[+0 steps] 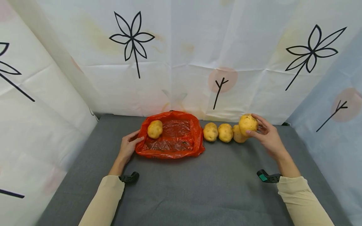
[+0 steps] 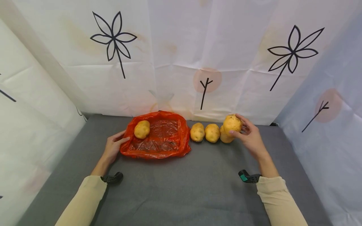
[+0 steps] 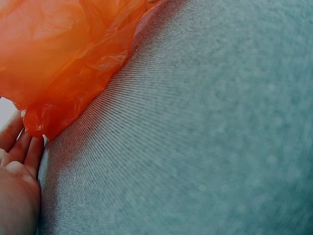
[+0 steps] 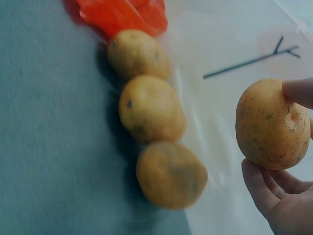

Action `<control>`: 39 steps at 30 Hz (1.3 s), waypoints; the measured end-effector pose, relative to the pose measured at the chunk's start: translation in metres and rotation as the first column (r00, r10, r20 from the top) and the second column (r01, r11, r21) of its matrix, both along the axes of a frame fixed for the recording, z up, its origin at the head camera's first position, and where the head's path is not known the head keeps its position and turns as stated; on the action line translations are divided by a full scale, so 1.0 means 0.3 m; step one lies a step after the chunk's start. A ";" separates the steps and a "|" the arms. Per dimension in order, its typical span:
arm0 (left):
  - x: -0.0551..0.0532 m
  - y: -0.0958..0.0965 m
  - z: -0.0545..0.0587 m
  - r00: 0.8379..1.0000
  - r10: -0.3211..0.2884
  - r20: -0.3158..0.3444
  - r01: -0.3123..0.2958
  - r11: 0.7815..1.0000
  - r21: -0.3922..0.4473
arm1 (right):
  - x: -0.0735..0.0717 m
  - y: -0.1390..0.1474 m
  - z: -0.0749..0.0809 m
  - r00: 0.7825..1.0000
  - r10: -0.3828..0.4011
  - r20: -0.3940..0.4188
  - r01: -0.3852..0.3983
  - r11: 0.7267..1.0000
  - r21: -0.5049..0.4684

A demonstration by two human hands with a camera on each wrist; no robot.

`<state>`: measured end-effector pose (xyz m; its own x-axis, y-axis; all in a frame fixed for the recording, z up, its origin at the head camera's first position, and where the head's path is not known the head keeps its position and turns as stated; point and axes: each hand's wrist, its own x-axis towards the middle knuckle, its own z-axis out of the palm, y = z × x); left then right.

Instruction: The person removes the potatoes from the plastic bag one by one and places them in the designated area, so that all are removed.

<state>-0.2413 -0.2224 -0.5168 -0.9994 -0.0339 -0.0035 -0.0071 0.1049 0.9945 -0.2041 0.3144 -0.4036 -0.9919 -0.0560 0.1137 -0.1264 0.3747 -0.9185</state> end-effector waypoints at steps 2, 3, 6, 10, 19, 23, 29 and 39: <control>-0.003 -0.001 -0.003 1.000 -0.002 0.000 0.002 1.000 0.003 | -0.004 0.028 -0.005 0.999 -0.027 0.020 0.027 1.000 0.002; -0.005 -0.002 -0.004 1.000 -0.001 0.000 0.001 1.000 0.007 | -0.006 0.041 -0.008 0.999 -0.039 0.029 0.039 0.999 0.001; -0.005 -0.003 -0.003 1.000 -0.007 0.000 0.007 1.000 0.006 | -0.016 0.085 -0.026 0.996 -0.075 0.053 0.075 0.997 0.013; -0.005 -0.002 -0.003 1.000 -0.007 0.005 0.007 1.000 0.001 | -0.033 0.138 -0.061 0.989 -0.103 0.103 0.104 0.995 -0.005; 0.008 0.008 0.023 1.000 -0.014 0.016 0.014 1.000 0.010 | -0.069 0.197 -0.135 0.952 -0.148 0.269 0.145 0.989 0.033; 0.031 0.021 0.075 1.000 -0.023 0.021 0.023 1.000 -0.003 | -0.083 0.209 -0.163 0.943 -0.146 0.297 0.136 0.989 0.054; 0.050 0.031 0.113 0.999 -0.026 0.024 0.027 1.000 -0.004 | -0.089 0.217 -0.180 0.946 -0.078 0.315 0.056 0.995 0.078; 0.020 0.013 0.055 0.999 -0.024 0.024 0.024 1.000 -0.002 | -0.091 0.206 -0.181 0.951 -0.060 0.305 0.024 0.992 0.123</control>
<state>-0.2354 -0.2184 -0.5004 -0.9996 -0.0097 -0.0272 -0.0281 0.1074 0.9938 -0.2315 0.3764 -0.4581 -0.9794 -0.0080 -0.2017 0.1733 0.4797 -0.8602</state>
